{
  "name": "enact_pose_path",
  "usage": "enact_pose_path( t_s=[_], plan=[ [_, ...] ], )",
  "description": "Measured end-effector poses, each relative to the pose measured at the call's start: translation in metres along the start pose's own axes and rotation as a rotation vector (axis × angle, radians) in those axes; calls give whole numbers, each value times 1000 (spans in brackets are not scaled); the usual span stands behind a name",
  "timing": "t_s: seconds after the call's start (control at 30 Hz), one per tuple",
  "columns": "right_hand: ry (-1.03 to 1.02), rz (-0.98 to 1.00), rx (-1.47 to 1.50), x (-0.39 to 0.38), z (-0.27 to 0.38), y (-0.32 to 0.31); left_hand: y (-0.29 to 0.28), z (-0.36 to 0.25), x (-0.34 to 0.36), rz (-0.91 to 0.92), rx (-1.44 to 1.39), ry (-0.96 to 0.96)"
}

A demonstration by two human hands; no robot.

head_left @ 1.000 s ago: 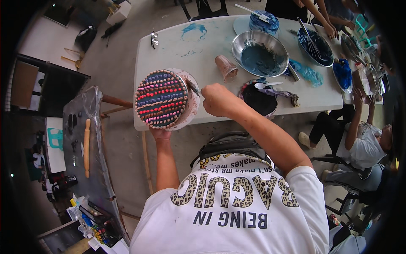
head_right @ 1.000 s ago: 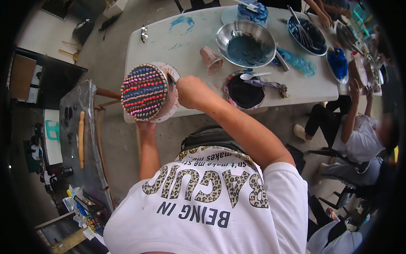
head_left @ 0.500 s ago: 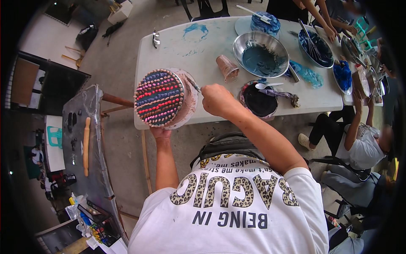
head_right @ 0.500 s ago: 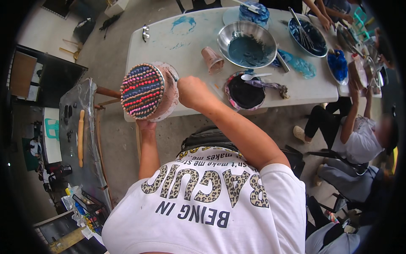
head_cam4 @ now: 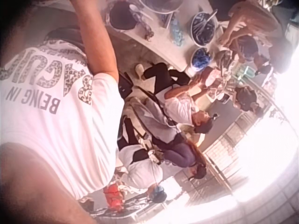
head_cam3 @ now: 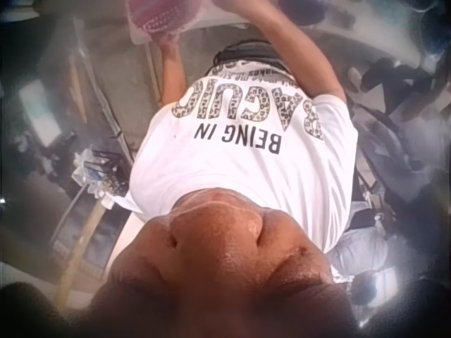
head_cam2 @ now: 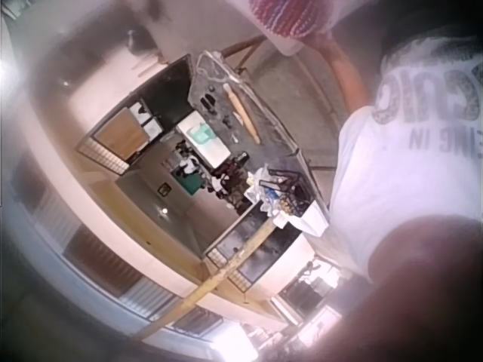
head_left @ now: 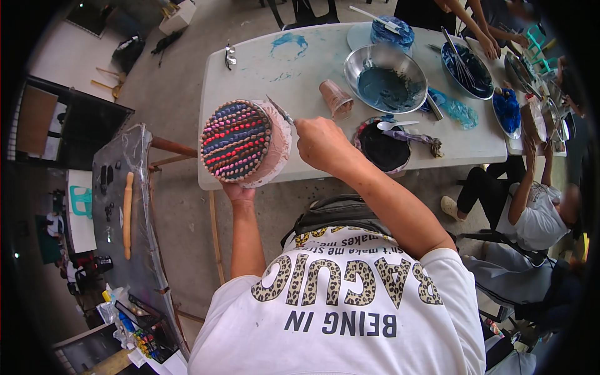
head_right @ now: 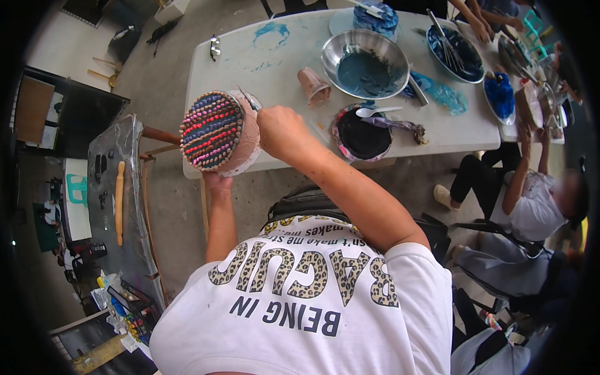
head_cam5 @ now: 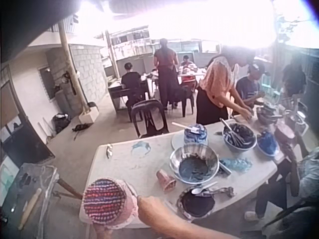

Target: The person uses a small spatula to spread a pink paste onto the side of a round craft object that is topped with colorful pins, smoothing the material around the side.

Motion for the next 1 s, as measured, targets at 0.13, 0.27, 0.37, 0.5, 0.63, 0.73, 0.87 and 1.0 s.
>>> enact_pose_path(
  t_s=[0.13, 0.27, 0.37, 0.5, 0.63, 0.73, 0.87, 1.0],
  plan=[
    [43, 21, -45, -1, -11, 17, 6, 1, 0, 23, -38, 1],
    [7, -97, -35, -3, -10, 22, 13, 5, 0, 66, -70, -17],
    [-3, -67, -22, -4, -9, 26, 20, 10, 2, 17, -111, -14],
    [46, -53, 25, -11, -3, 11, 12, 14, 7, -21, -150, -1],
    [-10, -193, 120, -22, -12, -19, -11, 20, 11, -90, -187, -51],
    [39, -135, 257, -34, -31, -28, -24, 22, 10, -135, -207, -84],
    [172, -90, 479, -55, -71, -20, -34, 16, 3, -188, -143, -56],
    [246, -119, 536, -74, -101, -11, -49, 18, -10, -389, -58, -16]
  ],
)
Point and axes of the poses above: each hand's wrist, its own x-axis towards the middle knuckle, its own y-axis out of the palm, z = x × y, the point moved 10 cm from there along x, towards the middle knuckle, and after that the axes turned 4 degrees about y, right-handed, at the moved point
